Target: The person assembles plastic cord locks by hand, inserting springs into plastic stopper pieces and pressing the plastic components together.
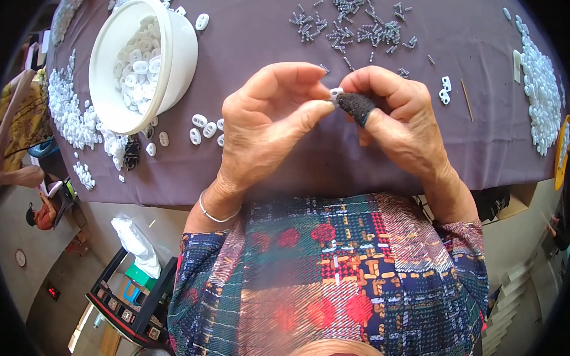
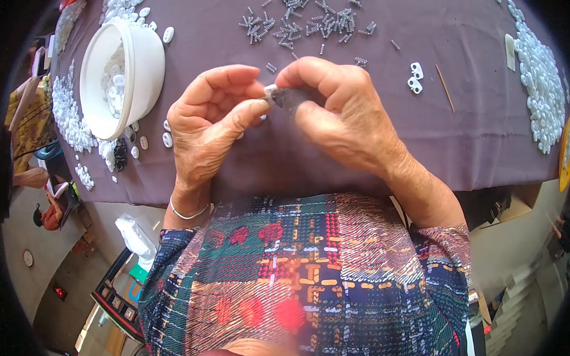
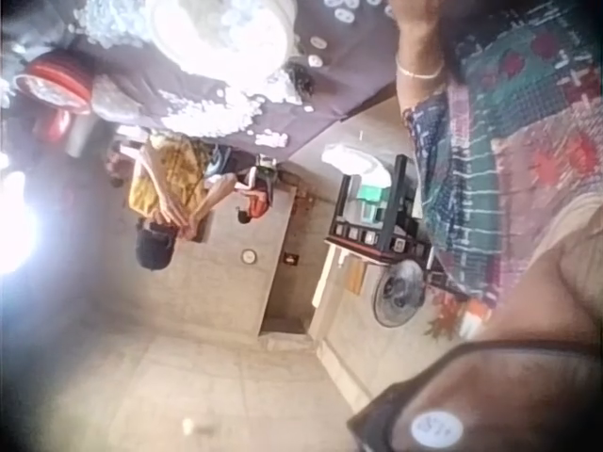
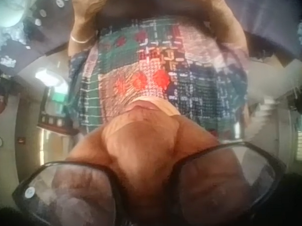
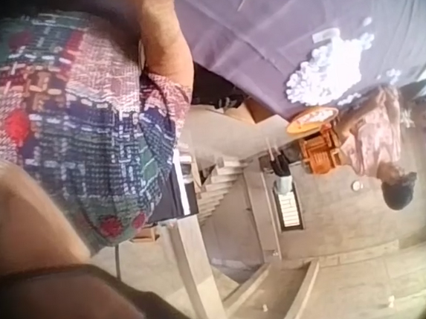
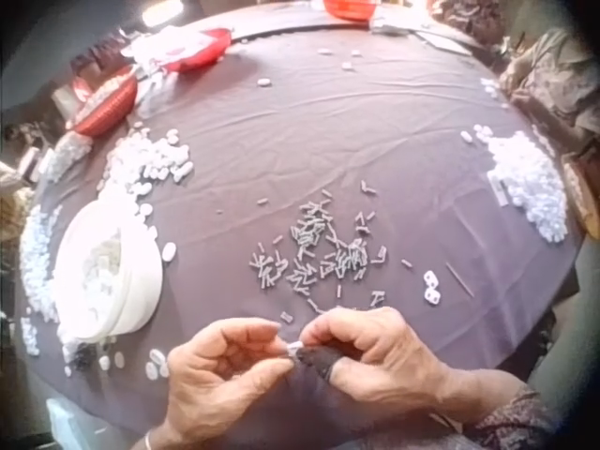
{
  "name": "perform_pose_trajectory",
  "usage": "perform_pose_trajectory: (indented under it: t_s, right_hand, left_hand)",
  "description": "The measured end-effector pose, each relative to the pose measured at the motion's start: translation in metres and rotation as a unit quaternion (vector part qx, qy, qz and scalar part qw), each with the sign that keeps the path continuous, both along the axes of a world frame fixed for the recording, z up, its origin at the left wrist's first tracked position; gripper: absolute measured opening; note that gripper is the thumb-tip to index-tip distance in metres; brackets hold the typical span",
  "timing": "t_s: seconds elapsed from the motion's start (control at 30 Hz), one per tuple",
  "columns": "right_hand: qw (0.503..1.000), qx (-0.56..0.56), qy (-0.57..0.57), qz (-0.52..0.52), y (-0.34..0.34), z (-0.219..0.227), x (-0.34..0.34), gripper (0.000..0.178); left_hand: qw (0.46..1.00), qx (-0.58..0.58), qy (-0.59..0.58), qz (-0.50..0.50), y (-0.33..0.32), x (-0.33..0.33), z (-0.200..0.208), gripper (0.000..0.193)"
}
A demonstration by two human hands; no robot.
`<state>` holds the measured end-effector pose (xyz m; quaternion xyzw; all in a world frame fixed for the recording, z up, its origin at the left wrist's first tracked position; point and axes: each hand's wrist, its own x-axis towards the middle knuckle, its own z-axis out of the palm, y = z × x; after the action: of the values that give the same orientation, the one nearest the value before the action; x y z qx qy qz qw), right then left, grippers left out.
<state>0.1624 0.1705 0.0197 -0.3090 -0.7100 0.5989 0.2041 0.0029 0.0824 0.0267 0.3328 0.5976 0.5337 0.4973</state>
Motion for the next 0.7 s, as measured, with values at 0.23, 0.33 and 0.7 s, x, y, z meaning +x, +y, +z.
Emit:
perform_pose_trajectory:
  t_s: [0.23,0.33,0.7]
  right_hand:
    - [0.981,-0.186,0.005,-0.047,0.004,0.01,-0.001,0.017]
    - [0.982,-0.185,0.014,-0.037,0.001,0.01,-0.001,0.012]
    - [1.0,-0.015,0.004,-0.025,0.0,-0.004,0.002,0.015]
  left_hand:
    - [0.959,0.063,0.275,-0.024,0.002,-0.009,-0.009,0.028]
    - [0.934,0.121,0.332,-0.045,0.001,-0.01,-0.011,0.022]
    - [0.938,0.132,0.319,-0.042,0.005,-0.003,-0.018,0.011]
